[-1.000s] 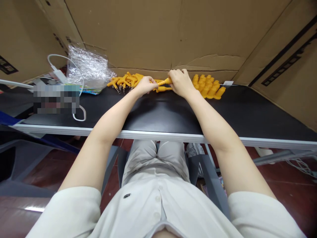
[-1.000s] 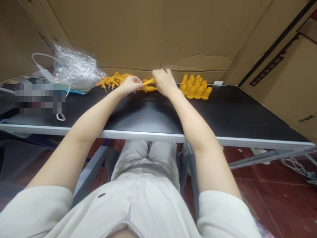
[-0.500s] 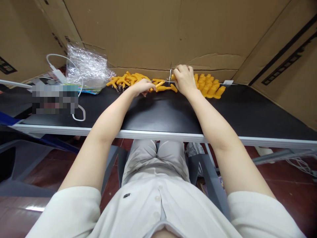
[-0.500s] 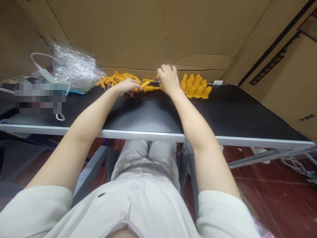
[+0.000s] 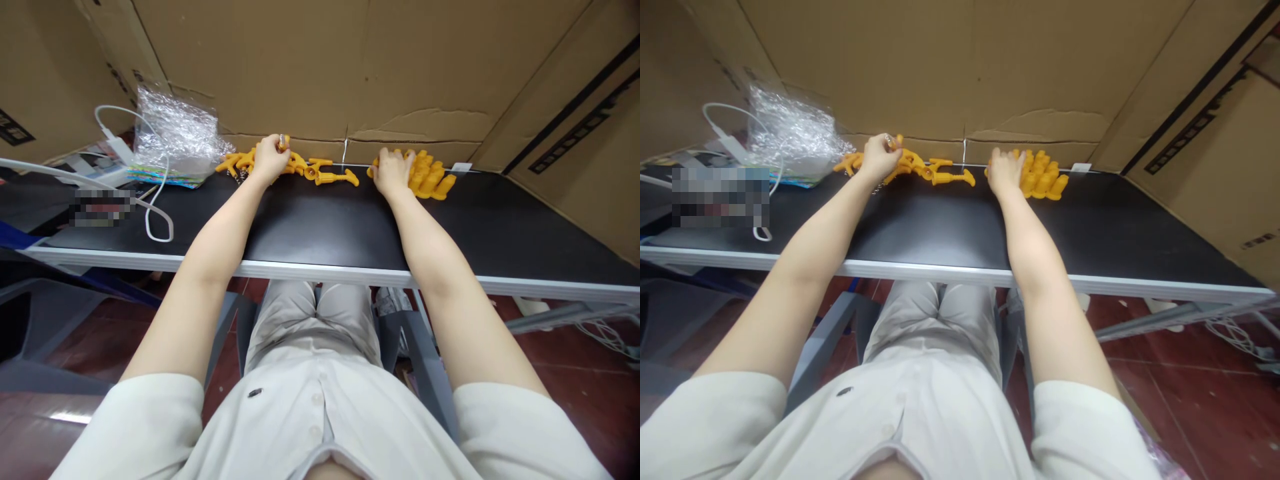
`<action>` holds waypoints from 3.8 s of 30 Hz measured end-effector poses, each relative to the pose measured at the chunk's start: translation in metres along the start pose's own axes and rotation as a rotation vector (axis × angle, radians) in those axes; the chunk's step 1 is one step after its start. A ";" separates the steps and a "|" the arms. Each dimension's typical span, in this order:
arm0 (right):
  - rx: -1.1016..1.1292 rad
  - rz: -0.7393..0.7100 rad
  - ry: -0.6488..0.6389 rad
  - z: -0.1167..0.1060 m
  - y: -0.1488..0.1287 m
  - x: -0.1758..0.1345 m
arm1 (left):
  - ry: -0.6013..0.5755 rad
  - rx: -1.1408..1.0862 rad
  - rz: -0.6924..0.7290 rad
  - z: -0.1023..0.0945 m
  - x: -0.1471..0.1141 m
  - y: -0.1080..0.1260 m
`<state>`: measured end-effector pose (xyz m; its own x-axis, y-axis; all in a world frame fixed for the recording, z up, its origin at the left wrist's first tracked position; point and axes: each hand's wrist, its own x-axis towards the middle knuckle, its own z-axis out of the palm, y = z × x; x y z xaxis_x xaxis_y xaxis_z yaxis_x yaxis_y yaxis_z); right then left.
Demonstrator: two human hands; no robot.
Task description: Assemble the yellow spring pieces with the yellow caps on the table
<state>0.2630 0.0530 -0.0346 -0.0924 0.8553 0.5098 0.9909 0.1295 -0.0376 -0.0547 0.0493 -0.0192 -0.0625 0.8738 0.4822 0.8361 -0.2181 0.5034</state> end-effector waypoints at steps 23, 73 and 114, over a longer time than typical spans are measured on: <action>-0.248 0.097 -0.179 0.001 0.004 0.005 | -0.339 0.307 -0.190 -0.018 -0.022 -0.016; 0.125 -0.286 -0.124 -0.014 -0.053 -0.010 | -0.166 0.177 0.327 -0.003 -0.031 0.024; 0.041 -0.472 -0.034 -0.048 -0.078 -0.023 | -0.111 0.226 0.268 -0.003 -0.040 0.055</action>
<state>0.1929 -0.0013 -0.0022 -0.5357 0.7141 0.4506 0.8351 0.5270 0.1576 -0.0085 0.0009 -0.0087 0.2239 0.8431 0.4890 0.9148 -0.3549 0.1930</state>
